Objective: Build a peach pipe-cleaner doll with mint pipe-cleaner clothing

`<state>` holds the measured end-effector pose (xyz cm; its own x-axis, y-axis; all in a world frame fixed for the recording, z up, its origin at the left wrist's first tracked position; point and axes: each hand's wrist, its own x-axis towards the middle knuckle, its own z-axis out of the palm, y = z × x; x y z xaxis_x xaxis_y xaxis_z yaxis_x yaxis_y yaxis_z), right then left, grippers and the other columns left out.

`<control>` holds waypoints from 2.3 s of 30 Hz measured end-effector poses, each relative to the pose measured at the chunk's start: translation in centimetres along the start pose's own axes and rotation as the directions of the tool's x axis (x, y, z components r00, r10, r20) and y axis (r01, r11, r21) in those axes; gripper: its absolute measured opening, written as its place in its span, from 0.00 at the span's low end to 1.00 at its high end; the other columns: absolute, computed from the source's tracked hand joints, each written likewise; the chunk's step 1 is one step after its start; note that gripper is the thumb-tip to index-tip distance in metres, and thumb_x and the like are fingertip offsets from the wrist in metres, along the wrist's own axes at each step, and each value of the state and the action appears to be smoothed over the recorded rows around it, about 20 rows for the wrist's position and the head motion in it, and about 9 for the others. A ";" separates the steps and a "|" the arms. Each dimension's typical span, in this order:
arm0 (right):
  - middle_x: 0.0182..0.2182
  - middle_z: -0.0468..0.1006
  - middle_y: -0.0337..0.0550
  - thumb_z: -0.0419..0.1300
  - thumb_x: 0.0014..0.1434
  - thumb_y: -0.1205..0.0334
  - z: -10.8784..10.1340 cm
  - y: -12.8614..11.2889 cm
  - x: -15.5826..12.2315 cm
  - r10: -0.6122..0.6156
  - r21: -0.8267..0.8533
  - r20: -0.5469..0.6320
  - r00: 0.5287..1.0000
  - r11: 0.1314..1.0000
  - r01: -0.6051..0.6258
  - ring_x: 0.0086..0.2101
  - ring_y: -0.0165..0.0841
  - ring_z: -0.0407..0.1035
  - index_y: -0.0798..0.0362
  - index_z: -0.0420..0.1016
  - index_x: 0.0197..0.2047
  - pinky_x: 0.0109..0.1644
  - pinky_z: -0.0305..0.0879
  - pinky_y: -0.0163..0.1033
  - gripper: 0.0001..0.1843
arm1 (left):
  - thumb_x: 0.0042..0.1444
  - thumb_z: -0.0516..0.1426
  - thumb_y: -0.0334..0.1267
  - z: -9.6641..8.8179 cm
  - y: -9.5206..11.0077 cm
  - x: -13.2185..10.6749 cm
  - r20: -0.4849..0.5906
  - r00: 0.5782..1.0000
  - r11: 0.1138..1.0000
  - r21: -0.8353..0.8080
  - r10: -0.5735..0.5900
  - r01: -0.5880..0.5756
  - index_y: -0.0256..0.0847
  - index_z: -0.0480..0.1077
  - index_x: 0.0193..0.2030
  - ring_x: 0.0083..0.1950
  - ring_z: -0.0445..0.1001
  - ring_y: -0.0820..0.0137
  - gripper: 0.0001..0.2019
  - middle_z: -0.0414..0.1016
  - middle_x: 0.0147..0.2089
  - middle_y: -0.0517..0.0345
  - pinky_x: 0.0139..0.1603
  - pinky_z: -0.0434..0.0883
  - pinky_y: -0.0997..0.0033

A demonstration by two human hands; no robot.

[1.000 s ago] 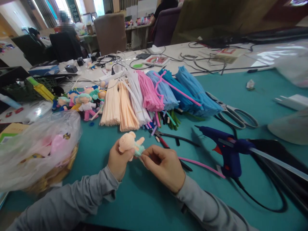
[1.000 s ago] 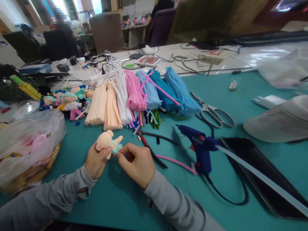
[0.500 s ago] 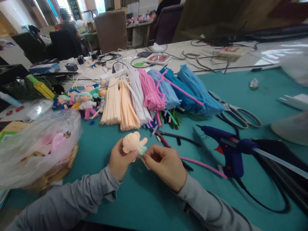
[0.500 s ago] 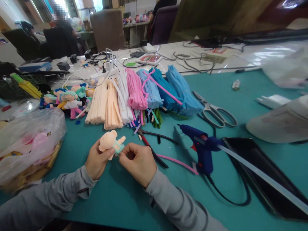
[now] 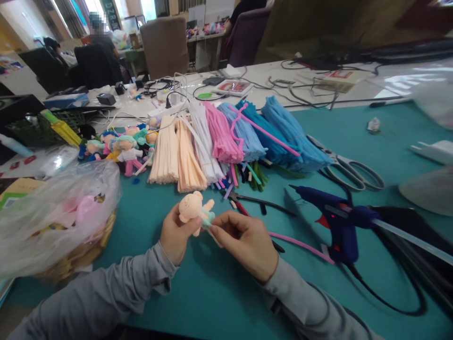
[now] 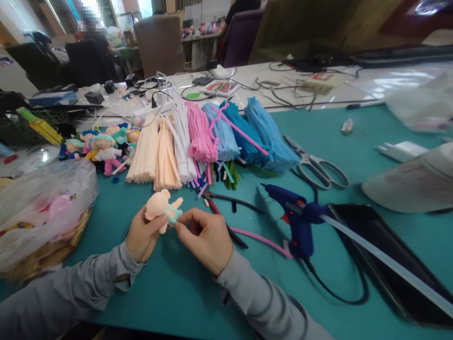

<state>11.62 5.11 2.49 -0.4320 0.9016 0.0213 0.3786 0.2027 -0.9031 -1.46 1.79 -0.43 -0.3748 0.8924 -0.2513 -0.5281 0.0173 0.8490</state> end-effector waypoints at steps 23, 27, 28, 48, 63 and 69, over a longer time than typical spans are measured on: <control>0.13 0.61 0.32 0.53 0.50 0.64 -0.8 0.7 0.4 -0.245 -0.145 -0.089 0.965 0.962 0.231 0.16 0.23 0.52 0.54 0.65 0.20 0.18 0.50 0.29 0.09 | 0.40 0.63 0.36 -0.2 0.0 0.2 0.175 0.978 0.954 0.255 0.113 -0.156 0.39 0.63 0.40 0.32 0.71 0.73 0.19 0.73 0.37 0.57 0.27 0.68 0.76; 0.12 0.61 0.31 0.54 0.53 0.65 -0.9 1.2 0.3 -0.443 -0.299 -0.117 0.889 0.869 0.393 0.14 0.23 0.53 0.54 0.69 0.22 0.18 0.50 0.29 0.09 | 0.43 0.61 0.34 -0.6 0.4 0.7 0.257 0.948 0.884 0.375 0.188 -0.277 0.38 0.64 0.41 0.38 0.72 0.70 0.17 0.73 0.38 0.55 0.36 0.69 0.73; 0.11 0.61 0.31 0.54 0.53 0.65 -1.0 1.3 0.2 -0.475 -0.326 -0.122 0.872 0.849 0.417 0.14 0.23 0.54 0.54 0.70 0.23 0.18 0.50 0.29 0.09 | 0.43 0.61 0.34 -0.8 0.5 0.9 0.282 0.938 0.839 0.443 0.202 -0.314 0.38 0.65 0.41 0.36 0.71 0.71 0.16 0.72 0.36 0.56 0.36 0.68 0.73; 0.14 0.65 0.34 0.53 0.61 0.71 -7.6 -0.5 -12.2 -0.854 -0.775 0.120 0.506 0.237 0.585 0.17 0.26 0.56 0.53 0.72 0.33 0.23 0.50 0.36 0.08 | 0.42 0.60 0.53 1.9 -0.2 -10.8 0.297 0.936 0.942 0.325 -0.189 0.087 0.37 0.71 0.25 0.12 0.46 0.83 0.19 0.53 0.14 0.71 0.11 0.44 0.79; 0.13 0.65 0.33 0.52 0.61 0.73 -8.6 -0.5 -19.1 -0.886 -0.775 0.203 0.417 0.115 0.621 0.17 0.26 0.55 0.57 0.72 0.35 0.23 0.48 0.38 0.08 | 0.28 0.67 0.50 4.2 -1.5 -17.5 0.390 0.821 0.904 0.273 -0.417 0.330 0.39 0.61 0.17 0.09 0.42 0.86 0.21 0.51 0.07 0.74 0.10 0.38 0.80; 0.13 0.64 0.33 0.51 0.61 0.73 -8.4 -0.7 -20.6 -0.914 -0.774 0.125 0.385 0.153 0.615 0.16 0.27 0.54 0.55 0.71 0.33 0.21 0.48 0.37 0.10 | 0.27 0.67 0.48 4.4 -1.9 -19.2 0.401 0.829 0.913 0.288 -0.390 0.291 0.38 0.62 0.17 0.09 0.43 0.86 0.20 0.53 0.07 0.73 0.10 0.37 0.80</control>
<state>27.13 -10.44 6.32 -0.6148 0.1143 0.7804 0.4260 0.8808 0.2066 10.09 -13.43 4.83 0.2015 0.9136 -0.3531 -0.3719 0.4048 0.8354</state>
